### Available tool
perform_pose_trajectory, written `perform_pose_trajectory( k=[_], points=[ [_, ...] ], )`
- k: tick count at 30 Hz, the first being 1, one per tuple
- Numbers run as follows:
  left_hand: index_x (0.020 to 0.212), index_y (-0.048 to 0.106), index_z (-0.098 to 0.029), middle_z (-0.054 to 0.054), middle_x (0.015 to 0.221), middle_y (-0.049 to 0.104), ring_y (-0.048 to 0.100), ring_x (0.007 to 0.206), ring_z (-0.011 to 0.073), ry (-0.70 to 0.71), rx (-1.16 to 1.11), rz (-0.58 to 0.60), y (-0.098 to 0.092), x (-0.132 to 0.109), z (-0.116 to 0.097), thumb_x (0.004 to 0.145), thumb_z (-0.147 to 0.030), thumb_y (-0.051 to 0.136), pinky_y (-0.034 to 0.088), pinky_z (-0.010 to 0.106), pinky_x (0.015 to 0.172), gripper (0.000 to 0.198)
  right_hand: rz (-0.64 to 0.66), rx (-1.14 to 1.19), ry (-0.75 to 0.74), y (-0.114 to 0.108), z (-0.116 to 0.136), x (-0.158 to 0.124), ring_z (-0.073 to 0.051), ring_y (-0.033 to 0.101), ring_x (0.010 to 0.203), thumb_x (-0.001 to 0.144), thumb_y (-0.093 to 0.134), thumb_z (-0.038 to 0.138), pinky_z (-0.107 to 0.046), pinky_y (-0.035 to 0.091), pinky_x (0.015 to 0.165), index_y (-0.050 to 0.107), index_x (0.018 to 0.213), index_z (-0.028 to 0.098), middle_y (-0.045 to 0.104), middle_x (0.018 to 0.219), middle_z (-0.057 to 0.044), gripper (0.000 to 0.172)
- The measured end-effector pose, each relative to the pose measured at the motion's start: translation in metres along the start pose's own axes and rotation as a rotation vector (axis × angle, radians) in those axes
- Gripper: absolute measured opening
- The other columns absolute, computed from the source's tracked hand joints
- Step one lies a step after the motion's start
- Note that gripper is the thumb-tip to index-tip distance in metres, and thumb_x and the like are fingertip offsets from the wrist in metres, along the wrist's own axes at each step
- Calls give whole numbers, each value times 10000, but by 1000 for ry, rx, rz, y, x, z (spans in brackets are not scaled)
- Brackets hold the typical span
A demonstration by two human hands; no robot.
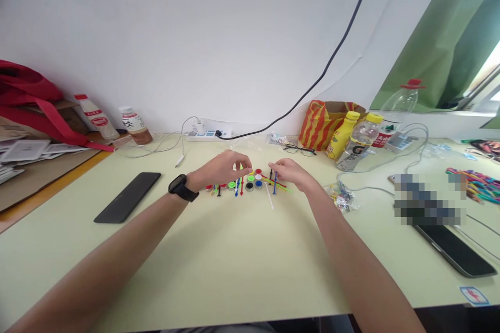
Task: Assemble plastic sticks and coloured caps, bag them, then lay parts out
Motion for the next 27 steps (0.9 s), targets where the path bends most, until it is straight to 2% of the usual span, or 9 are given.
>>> perform_pose_trajectory(
  k=[2,4,7,10,13,17,22,27],
  points=[
    [927,762,-207,44,875,772,685,709,183,23,-13,33,9,-1,-10,960,-387,589,492,295,662,252,-43,-199,-106,-2,5,0,-197,688,803,858,767,405,-288,527,729,737,1024,174,762,1001,-87,286],
    [929,753,-207,39,854,763,688,716,185,85,-14,84,25,-4,-29,971,-332,569,494,302,678,227,-76,-303,-193,-2,9,0,-189,661,749,795,811,291,-276,483,689,759,928,188,763,917,-62,176],
    [911,733,-194,75,913,753,702,812,233,211,55,183,60,-16,-66,951,-299,594,517,344,731,179,-106,-298,-243,-1,7,3,-185,633,717,727,831,166,-266,444,669,757,823,206,738,796,-32,128],
    [885,688,-164,145,941,721,693,911,320,176,209,165,90,-29,-85,923,-301,624,542,414,765,155,-151,-263,-269,2,5,7,-182,604,693,713,835,145,-265,422,657,740,777,220,701,724,-17,137],
    [880,663,-158,160,884,688,662,926,354,182,338,126,110,-40,-98,943,-272,582,539,471,826,153,-203,-226,-286,8,2,11,-173,568,680,699,835,129,-258,391,644,714,763,233,662,689,2,172],
    [1076,652,-110,208,1073,689,638,1029,368,158,360,66,119,-43,-101,968,-335,553,527,492,913,269,-287,-197,-274,11,-4,13,-169,539,687,684,812,73,-256,360,639,698,821,240,619,681,18,244],
    [1319,538,-85,234,1306,627,551,1295,374,135,215,31,119,-41,-94,969,-371,564,483,488,1086,453,-349,-173,-235,8,-10,15,-170,561,681,648,824,72,-264,394,640,707,865,230,636,711,11,293],
    [1409,481,-143,204,1461,531,539,1299,367,162,167,-13,118,-39,-89,973,-392,584,470,527,1108,513,-373,-93,-216,5,-13,17,-168,590,659,633,741,4,-264,428,621,723,889,221,673,705,9,336]
  ],
)
Point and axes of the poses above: each hand's wrist, its own x-axis towards the middle knuckle, its own y-axis out of the palm, z = x × y, the point moved 8 cm from there along x, towards the middle knuckle
